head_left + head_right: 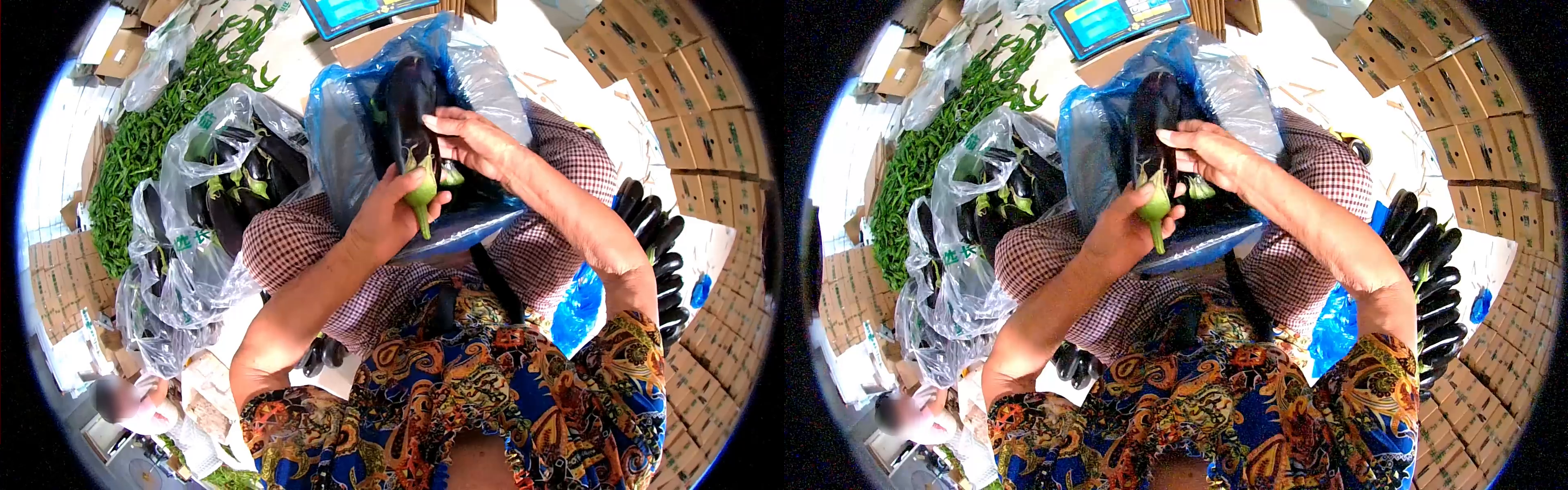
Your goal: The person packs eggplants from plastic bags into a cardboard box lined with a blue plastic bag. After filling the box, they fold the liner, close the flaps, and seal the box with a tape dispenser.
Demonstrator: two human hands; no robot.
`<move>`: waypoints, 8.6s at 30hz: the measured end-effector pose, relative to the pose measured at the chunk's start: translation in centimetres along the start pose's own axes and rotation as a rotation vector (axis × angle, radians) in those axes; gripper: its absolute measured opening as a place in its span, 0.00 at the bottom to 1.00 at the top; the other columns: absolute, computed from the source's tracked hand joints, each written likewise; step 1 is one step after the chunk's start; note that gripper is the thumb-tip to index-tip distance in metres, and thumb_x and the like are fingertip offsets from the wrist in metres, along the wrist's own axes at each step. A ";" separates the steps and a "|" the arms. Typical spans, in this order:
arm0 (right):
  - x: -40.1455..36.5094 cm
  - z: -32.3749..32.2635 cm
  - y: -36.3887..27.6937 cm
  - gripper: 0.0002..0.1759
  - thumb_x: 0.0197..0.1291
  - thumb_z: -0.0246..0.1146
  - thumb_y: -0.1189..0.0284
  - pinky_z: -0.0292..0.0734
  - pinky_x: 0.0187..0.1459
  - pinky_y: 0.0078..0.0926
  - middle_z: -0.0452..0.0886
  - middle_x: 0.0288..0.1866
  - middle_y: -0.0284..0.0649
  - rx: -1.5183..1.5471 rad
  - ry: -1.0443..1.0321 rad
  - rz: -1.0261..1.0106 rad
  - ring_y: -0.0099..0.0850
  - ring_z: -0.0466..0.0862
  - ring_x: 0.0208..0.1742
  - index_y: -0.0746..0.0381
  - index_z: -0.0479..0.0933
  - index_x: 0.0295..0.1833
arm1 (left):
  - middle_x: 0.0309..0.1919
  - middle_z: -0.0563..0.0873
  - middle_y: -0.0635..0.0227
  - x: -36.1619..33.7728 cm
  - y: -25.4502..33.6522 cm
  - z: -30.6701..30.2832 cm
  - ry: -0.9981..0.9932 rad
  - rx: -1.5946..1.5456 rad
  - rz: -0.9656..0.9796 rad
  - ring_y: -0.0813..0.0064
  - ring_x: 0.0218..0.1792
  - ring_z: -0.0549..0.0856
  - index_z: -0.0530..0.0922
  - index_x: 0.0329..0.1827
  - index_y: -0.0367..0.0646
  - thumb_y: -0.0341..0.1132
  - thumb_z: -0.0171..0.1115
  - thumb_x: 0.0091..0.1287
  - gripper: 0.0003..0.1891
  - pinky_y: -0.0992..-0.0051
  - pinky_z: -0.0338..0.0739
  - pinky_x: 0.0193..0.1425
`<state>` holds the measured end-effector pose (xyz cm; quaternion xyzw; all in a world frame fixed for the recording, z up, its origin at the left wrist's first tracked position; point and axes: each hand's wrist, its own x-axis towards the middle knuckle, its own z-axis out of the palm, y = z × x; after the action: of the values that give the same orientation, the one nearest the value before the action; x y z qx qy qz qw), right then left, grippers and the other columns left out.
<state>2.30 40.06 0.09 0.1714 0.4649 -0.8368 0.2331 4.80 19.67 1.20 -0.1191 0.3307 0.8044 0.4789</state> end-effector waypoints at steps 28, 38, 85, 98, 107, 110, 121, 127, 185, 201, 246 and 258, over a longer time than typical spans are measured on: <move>-1.8 1.1 0.6 0.65 0.50 0.77 0.69 0.80 0.54 0.34 0.71 0.66 0.52 -0.107 0.083 0.010 0.39 0.80 0.58 0.68 0.32 0.78 | 0.53 0.81 0.63 -1.0 -0.7 0.7 -0.013 0.529 -0.102 0.72 0.49 0.83 0.67 0.67 0.44 0.30 0.58 0.69 0.23 0.71 0.79 0.53; 1.1 0.7 2.9 0.72 0.39 0.80 0.49 0.66 0.68 0.34 0.69 0.66 0.62 -0.871 0.304 -0.112 0.51 0.71 0.67 0.74 0.41 0.76 | 0.42 0.84 0.64 -0.4 -2.4 -0.8 0.199 0.939 0.105 0.76 0.38 0.83 0.60 0.68 0.39 0.32 0.63 0.66 0.30 0.73 0.77 0.41; -3.5 0.7 -5.3 0.26 0.59 0.68 0.69 0.82 0.42 0.37 0.82 0.48 0.56 -1.403 0.290 -0.378 0.44 0.86 0.38 0.69 0.74 0.61 | 0.38 0.84 0.52 1.2 11.0 0.5 -0.301 1.860 0.343 0.51 0.40 0.85 0.73 0.60 0.40 0.34 0.65 0.62 0.23 0.57 0.79 0.44; -3.1 -1.4 -5.6 0.24 0.60 0.68 0.69 0.79 0.51 0.36 0.74 0.63 0.50 -1.258 0.495 -0.451 0.46 0.79 0.58 0.66 0.75 0.60 | 0.35 0.85 0.57 0.7 14.4 0.5 -0.112 1.665 0.471 0.58 0.36 0.86 0.74 0.60 0.41 0.34 0.65 0.64 0.21 0.66 0.80 0.40; -3.1 -0.9 -5.0 0.22 0.59 0.67 0.71 0.75 0.58 0.37 0.76 0.61 0.55 -1.248 0.441 -0.439 0.47 0.80 0.58 0.68 0.76 0.58 | 0.42 0.87 0.61 -2.9 18.4 -0.2 0.135 1.597 0.406 0.72 0.42 0.86 0.75 0.64 0.44 0.32 0.62 0.65 0.22 0.72 0.80 0.49; -2.8 -0.4 -4.5 0.21 0.59 0.67 0.72 0.76 0.56 0.35 0.78 0.61 0.53 -1.222 0.392 -0.400 0.42 0.83 0.52 0.67 0.77 0.58 | 0.44 0.86 0.66 -7.1 20.5 -3.4 0.328 1.370 0.381 0.78 0.46 0.82 0.75 0.64 0.42 0.32 0.61 0.68 0.21 0.76 0.75 0.54; -1.7 2.2 -2.5 0.18 0.61 0.66 0.76 0.80 0.44 0.28 0.83 0.48 0.44 -1.250 0.199 -0.282 0.30 0.83 0.40 0.67 0.78 0.57 | 0.42 0.85 0.67 -18.5 12.7 -19.2 0.817 0.974 0.494 0.79 0.40 0.82 0.76 0.60 0.35 0.27 0.58 0.69 0.17 0.80 0.77 0.47; -0.9 3.5 -2.3 0.17 0.62 0.65 0.76 0.79 0.40 0.27 0.84 0.43 0.44 -1.279 0.117 -0.232 0.30 0.83 0.38 0.68 0.78 0.56 | 0.55 0.80 0.48 -12.1 11.7 -18.5 0.826 1.657 0.445 0.51 0.53 0.82 0.72 0.64 0.37 0.32 0.64 0.64 0.25 0.62 0.77 0.57; 2.7 4.6 -1.4 0.16 0.55 0.67 0.83 0.72 0.36 0.25 0.74 0.38 0.39 -1.177 0.213 -0.271 0.27 0.74 0.30 0.66 0.72 0.48 | 0.58 0.82 0.62 -1.0 31.5 -32.6 1.285 1.886 -0.033 0.58 0.60 0.80 0.74 0.65 0.52 0.57 0.71 0.54 0.36 0.62 0.72 0.63; 1.2 3.7 -2.5 0.18 0.57 0.66 0.82 0.77 0.37 0.29 0.76 0.45 0.45 -1.241 0.028 -0.313 0.35 0.80 0.33 0.68 0.75 0.54 | 0.54 0.82 0.50 -10.6 26.4 -12.8 0.371 0.523 0.344 0.62 0.50 0.85 0.66 0.69 0.31 0.41 0.62 0.64 0.33 0.66 0.82 0.56; 0.0 1.3 -1.7 0.18 0.68 0.62 0.70 0.71 0.52 0.21 0.79 0.50 0.35 -1.281 -0.099 -0.125 0.23 0.76 0.49 0.68 0.75 0.59 | 0.53 0.83 0.62 -38.5 0.9 -21.7 0.928 0.696 0.193 0.66 0.56 0.78 0.70 0.69 0.46 0.39 0.78 0.41 0.46 0.72 0.70 0.64; 0.1 2.1 -2.1 0.17 0.67 0.62 0.71 0.73 0.53 0.23 0.82 0.48 0.37 -1.383 -0.073 -0.092 0.26 0.80 0.49 0.65 0.76 0.60 | 0.65 0.75 0.55 -34.3 -8.5 -34.3 0.935 0.988 -0.269 0.58 0.65 0.74 0.64 0.74 0.54 0.32 0.74 0.44 0.48 0.66 0.70 0.68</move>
<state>0.92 39.17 2.60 -0.0647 0.8902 -0.3625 0.2684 25.32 -23.51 -10.77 -0.2611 0.8122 0.3577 0.3798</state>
